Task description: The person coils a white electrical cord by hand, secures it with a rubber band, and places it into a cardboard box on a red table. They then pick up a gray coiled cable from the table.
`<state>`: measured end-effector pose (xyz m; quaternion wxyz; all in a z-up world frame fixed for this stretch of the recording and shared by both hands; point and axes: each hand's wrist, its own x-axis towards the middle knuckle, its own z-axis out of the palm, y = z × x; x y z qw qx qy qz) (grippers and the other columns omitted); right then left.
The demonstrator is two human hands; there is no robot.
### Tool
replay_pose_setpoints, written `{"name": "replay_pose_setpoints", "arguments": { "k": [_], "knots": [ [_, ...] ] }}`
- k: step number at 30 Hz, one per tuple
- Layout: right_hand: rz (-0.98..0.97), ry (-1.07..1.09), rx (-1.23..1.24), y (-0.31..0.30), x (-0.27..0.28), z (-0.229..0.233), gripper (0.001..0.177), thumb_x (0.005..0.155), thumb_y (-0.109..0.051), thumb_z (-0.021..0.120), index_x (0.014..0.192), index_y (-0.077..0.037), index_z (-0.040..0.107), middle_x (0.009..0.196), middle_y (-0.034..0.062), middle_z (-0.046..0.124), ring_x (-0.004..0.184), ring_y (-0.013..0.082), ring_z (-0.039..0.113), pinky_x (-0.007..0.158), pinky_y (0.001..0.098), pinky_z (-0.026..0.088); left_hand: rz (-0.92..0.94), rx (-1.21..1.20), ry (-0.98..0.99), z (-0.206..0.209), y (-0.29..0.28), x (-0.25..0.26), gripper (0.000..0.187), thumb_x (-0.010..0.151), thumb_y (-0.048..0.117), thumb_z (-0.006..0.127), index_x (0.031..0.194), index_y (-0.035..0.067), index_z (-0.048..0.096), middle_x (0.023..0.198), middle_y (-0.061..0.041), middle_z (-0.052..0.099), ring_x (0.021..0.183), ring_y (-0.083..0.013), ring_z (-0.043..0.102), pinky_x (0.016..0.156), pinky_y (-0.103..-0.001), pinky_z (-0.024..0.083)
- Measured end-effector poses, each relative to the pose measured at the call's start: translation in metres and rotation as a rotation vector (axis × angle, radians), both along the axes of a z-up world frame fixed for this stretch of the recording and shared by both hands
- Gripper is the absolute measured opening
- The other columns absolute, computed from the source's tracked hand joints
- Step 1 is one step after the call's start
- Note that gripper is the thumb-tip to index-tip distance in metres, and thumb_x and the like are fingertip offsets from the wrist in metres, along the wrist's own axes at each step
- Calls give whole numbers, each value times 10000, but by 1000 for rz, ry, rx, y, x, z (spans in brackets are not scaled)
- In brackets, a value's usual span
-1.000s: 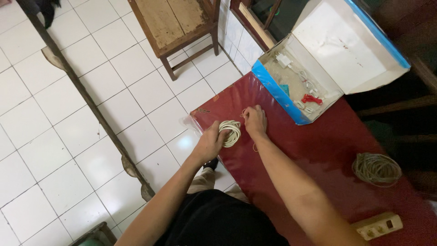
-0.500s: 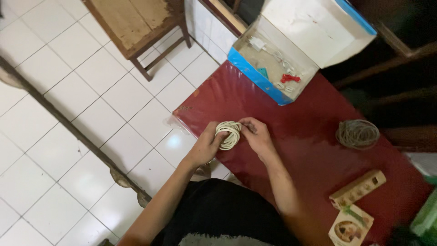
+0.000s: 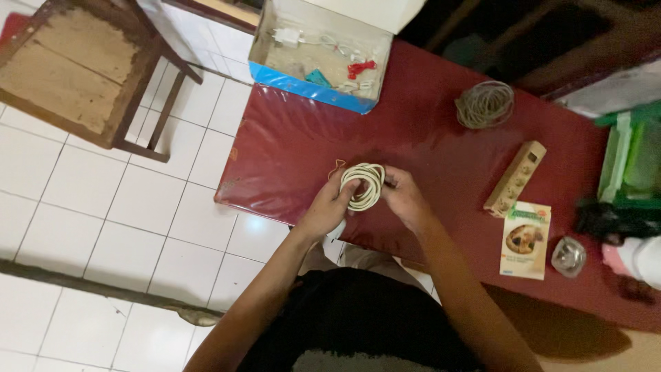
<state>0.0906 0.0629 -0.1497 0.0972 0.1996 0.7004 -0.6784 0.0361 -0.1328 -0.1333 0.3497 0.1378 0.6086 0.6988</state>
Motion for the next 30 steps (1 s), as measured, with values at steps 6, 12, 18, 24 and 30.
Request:
{"name": "replay_pose_setpoints", "arguments": {
  "k": [6, 12, 18, 24, 30],
  "knots": [
    [-142, -35, 16, 21, 39, 9, 295, 931, -33, 654, 1220, -21, 706, 1115, 51, 751, 1010, 135, 685, 920, 311, 552, -162, -79, -144, 11, 31, 12, 368, 1082, 319, 452, 1309, 59, 579, 996, -17, 652, 790, -71, 567, 641, -251, 486],
    [-134, -68, -38, 39, 59, 4, 290, 964, -84, 627, 1239, -27, 695, 1117, 32, 738, 1025, 118, 673, 933, 291, 545, -134, -13, -162, 20, 48, 41, 357, 1075, 309, 465, 1324, 71, 560, 971, 9, 629, 766, -51, 543, 616, -239, 461],
    [-110, -32, -260, 57, 91, -7, 278, 991, -99, 627, 1247, -14, 694, 1125, 46, 728, 1006, 121, 658, 911, 301, 534, -52, -97, -43, 18, 62, 85, 353, 1074, 311, 476, 1301, 50, 546, 964, -19, 654, 740, -76, 584, 624, -252, 511],
    [7, -32, -70, 62, 129, -21, 302, 925, 6, 597, 1199, -26, 721, 1111, 40, 745, 1011, 118, 663, 904, 281, 531, -31, -341, 17, 34, 68, 139, 309, 1047, 293, 494, 1218, 40, 539, 871, -62, 649, 645, -87, 578, 511, -269, 482],
    [205, 5, 39, 46, 152, -16, 247, 896, 35, 643, 1125, -23, 717, 1008, 64, 754, 912, 129, 674, 818, 293, 547, 87, -408, 136, 26, 47, 192, 261, 1039, 240, 548, 1142, 3, 510, 876, -115, 627, 713, -162, 589, 594, -339, 493]
  ]
}}
